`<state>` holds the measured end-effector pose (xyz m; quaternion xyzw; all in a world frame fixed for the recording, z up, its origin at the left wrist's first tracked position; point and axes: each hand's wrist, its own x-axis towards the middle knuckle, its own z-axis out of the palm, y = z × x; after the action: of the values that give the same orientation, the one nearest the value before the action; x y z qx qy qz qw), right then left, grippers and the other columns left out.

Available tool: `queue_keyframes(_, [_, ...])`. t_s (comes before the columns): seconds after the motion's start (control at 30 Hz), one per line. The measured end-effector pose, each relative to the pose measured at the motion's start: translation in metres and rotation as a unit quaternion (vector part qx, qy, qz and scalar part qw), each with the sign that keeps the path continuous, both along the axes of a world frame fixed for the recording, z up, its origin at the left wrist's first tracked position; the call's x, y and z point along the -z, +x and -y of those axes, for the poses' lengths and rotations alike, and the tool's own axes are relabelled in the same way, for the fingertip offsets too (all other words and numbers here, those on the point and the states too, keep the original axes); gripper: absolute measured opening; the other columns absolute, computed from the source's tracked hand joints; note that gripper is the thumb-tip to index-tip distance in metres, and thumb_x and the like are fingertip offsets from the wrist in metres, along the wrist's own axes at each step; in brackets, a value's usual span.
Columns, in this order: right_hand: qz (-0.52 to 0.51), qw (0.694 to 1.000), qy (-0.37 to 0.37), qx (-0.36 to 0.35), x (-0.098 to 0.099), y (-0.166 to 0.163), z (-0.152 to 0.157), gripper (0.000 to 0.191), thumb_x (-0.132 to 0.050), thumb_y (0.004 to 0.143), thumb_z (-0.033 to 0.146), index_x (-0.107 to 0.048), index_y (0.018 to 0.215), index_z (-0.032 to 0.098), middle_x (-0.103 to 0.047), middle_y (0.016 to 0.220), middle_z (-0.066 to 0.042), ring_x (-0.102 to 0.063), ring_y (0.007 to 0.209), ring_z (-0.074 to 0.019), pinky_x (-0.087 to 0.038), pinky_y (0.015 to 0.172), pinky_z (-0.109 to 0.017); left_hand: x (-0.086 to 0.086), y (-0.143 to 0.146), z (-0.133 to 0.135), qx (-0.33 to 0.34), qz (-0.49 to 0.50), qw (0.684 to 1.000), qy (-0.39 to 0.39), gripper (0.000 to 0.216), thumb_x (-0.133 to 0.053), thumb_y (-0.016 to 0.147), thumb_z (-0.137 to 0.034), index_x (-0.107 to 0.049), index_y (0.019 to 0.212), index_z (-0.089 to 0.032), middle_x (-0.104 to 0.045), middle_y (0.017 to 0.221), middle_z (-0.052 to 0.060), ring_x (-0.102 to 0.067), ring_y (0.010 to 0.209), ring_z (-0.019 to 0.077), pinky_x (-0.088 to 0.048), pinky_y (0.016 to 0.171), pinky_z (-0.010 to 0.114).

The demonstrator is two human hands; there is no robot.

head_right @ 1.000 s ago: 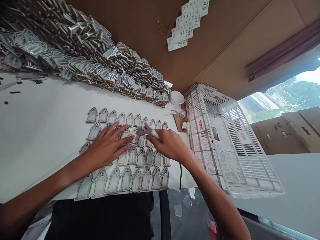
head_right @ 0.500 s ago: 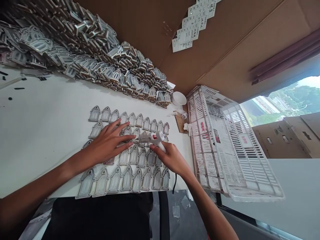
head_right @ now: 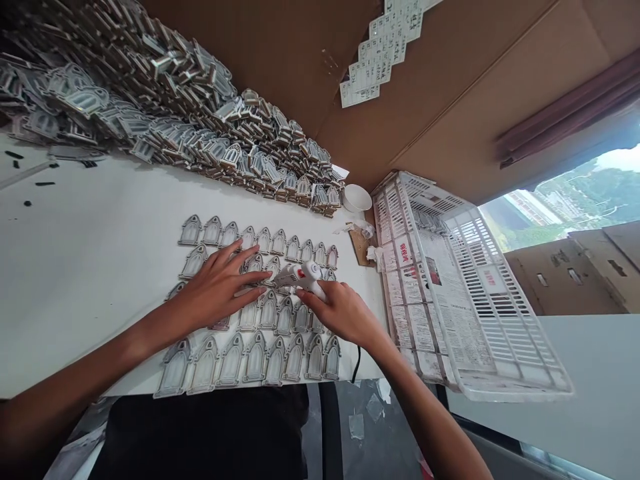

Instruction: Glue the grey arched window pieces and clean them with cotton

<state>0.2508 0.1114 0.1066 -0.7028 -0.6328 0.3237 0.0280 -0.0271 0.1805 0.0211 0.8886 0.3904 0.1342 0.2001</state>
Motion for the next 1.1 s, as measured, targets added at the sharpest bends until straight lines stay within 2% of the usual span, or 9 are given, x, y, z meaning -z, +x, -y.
queue_keyframes(0.23, [0.102,0.992,0.024,-0.074,-0.027,-0.013,-0.009,0.048,-0.052,0.106,0.062,-0.058,0.077,0.025,-0.056,0.064,-0.002,-0.052,0.062,-0.0201,-0.026,0.065,-0.036,0.007,0.001,-0.002,0.004,0.004,1.0,0.02,0.041,-0.058,0.113,-0.055,-0.077,0.145,-0.038,-0.045,0.178,0.01,-0.024,0.171,0.0463,-0.034,0.132,0.072])
queue_keyframes(0.37, [0.078,0.994,0.034,-0.071,-0.033,-0.006,-0.011,0.047,-0.054,0.106,0.063,-0.06,0.079,0.025,-0.056,0.064,-0.001,-0.051,0.062,-0.0195,-0.026,0.065,-0.036,0.011,0.0,-0.002,0.002,0.013,1.0,0.013,0.042,-0.056,0.113,-0.056,-0.076,0.145,-0.039,-0.044,0.179,0.008,-0.023,0.171,0.046,-0.033,0.132,0.072])
queue_keyframes(0.43, [0.035,0.998,0.047,-0.037,-0.029,-0.001,-0.012,0.05,-0.054,0.106,0.067,-0.057,0.078,0.025,-0.054,0.064,0.0,-0.049,0.062,-0.0185,-0.028,0.064,-0.035,0.012,-0.004,-0.002,0.001,0.021,1.0,0.006,0.044,-0.053,0.114,-0.059,-0.075,0.146,-0.04,-0.039,0.182,0.006,-0.022,0.171,0.0455,-0.034,0.132,0.073])
queue_keyframes(0.53, [-0.049,0.997,0.06,0.025,-0.013,0.0,-0.013,0.054,-0.054,0.105,0.07,-0.05,0.074,0.026,-0.05,0.064,0.001,-0.045,0.062,-0.0168,-0.031,0.062,-0.034,0.011,-0.017,-0.005,-0.009,0.038,0.999,0.002,0.046,-0.049,0.114,-0.062,-0.071,0.15,-0.044,-0.037,0.183,0.004,-0.023,0.171,0.0445,-0.037,0.129,0.075])
queue_keyframes(0.67, [-0.117,0.988,0.066,0.071,0.015,-0.012,-0.014,0.054,-0.055,0.103,0.07,-0.046,0.073,0.026,-0.049,0.064,0.002,-0.045,0.062,-0.0161,-0.03,0.06,-0.032,0.008,-0.036,-0.011,-0.027,0.056,0.998,0.03,0.041,-0.049,0.115,-0.056,-0.08,0.138,-0.042,-0.046,0.177,0.005,-0.028,0.168,0.044,-0.038,0.128,0.076])
queue_keyframes(0.83, [-0.115,0.989,0.055,0.078,0.033,-0.025,-0.015,0.053,-0.054,0.103,0.069,-0.048,0.073,0.026,-0.055,0.064,0.001,-0.051,0.062,-0.0177,-0.032,0.061,-0.033,0.006,-0.037,-0.01,-0.009,0.045,0.995,0.084,0.036,-0.054,0.115,-0.048,-0.083,0.134,-0.039,-0.052,0.172,0.01,-0.034,0.165,0.0457,-0.044,0.125,0.074])
queue_keyframes(0.97, [-0.101,0.991,0.055,0.07,0.036,-0.027,-0.016,0.052,-0.052,0.104,0.069,-0.05,0.075,0.026,-0.06,0.065,-0.001,-0.056,0.063,-0.0196,-0.033,0.061,-0.032,0.006,-0.032,-0.005,-0.008,0.027,0.993,0.116,0.033,-0.058,0.114,-0.043,-0.083,0.134,-0.038,-0.053,0.171,0.011,-0.037,0.164,0.0467,-0.048,0.122,0.072])
queue_keyframes(1.1, [-0.034,0.994,0.088,0.046,0.036,-0.03,-0.014,0.05,-0.049,0.104,0.066,-0.049,0.073,0.026,-0.06,0.062,-0.003,-0.056,0.06,-0.0208,-0.029,0.061,-0.033,0.006,-0.032,-0.003,-0.014,0.015,0.993,0.118,0.032,-0.06,0.113,-0.044,-0.083,0.135,-0.038,-0.053,0.171,0.011,-0.036,0.165,0.0461,-0.048,0.122,0.072])
